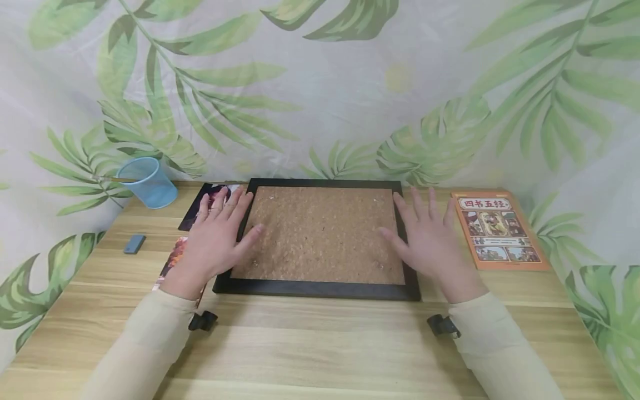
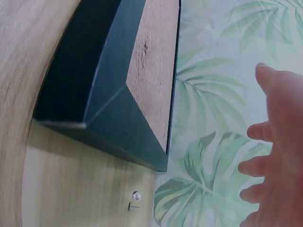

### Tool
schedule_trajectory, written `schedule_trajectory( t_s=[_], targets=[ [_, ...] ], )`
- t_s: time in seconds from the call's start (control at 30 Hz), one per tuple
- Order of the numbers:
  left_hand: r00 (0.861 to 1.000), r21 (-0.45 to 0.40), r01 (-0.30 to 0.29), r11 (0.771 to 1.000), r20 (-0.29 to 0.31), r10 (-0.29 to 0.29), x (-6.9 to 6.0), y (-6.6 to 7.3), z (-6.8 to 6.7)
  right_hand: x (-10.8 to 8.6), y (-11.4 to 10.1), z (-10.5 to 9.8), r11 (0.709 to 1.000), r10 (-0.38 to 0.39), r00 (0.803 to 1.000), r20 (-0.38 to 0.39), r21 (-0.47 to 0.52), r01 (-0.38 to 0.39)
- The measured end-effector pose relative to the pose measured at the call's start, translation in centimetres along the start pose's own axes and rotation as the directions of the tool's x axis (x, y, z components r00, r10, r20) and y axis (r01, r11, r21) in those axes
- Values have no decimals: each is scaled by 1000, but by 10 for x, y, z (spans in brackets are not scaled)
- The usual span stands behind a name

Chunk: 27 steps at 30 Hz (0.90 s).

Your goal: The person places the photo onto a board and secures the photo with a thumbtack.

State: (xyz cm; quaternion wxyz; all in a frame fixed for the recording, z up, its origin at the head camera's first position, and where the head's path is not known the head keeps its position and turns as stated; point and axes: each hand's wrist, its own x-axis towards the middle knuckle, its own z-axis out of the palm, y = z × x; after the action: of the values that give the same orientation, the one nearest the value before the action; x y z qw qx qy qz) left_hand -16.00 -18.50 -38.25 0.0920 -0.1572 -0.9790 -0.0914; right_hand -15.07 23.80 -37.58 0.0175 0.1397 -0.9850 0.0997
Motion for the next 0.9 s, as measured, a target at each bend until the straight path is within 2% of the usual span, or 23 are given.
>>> schedule_trajectory(
  t_s=[0.1, 0.17, 0.3, 0.43, 0.53, 0.63, 0.7, 0.8, 0.9],
  targets=[
    [1000, -21, 1, 1000, -28, -2, 1, -6, -5, 1, 4, -3, 998, 4, 1000, -22, 57, -2],
    [999, -34, 5, 999, -54, -6, 2, -11, -8, 1, 7, -6, 991, 20, 999, -28, 132, -16],
    [994, -88, 45, 995, -93, -53, 2, -21, -13, 3, 14, -7, 952, 60, 995, -74, 303, -35],
    [989, -172, 95, 980, -97, -113, 3, -32, -16, 3, 25, -5, 921, 116, 987, -107, 383, -67],
    [986, -243, 117, 963, -90, -142, 4, -42, -19, 4, 35, -3, 900, 154, 984, -89, 423, -102],
    [982, -298, 165, 940, -41, -186, 7, -54, -23, 8, 46, 2, 892, 180, 981, -69, 432, -133],
    [974, -301, 219, 928, 15, -225, 11, -63, -24, 11, 54, 7, 898, 196, 979, -51, 411, -159],
    [953, -273, 301, 914, 111, -281, 18, -81, -19, 15, 64, 14, 907, 205, 979, -3, 375, -189],
    [926, -233, 365, 901, 193, -325, 23, -99, -13, 17, 72, 21, 920, 197, 979, 46, 336, -200]
  ],
)
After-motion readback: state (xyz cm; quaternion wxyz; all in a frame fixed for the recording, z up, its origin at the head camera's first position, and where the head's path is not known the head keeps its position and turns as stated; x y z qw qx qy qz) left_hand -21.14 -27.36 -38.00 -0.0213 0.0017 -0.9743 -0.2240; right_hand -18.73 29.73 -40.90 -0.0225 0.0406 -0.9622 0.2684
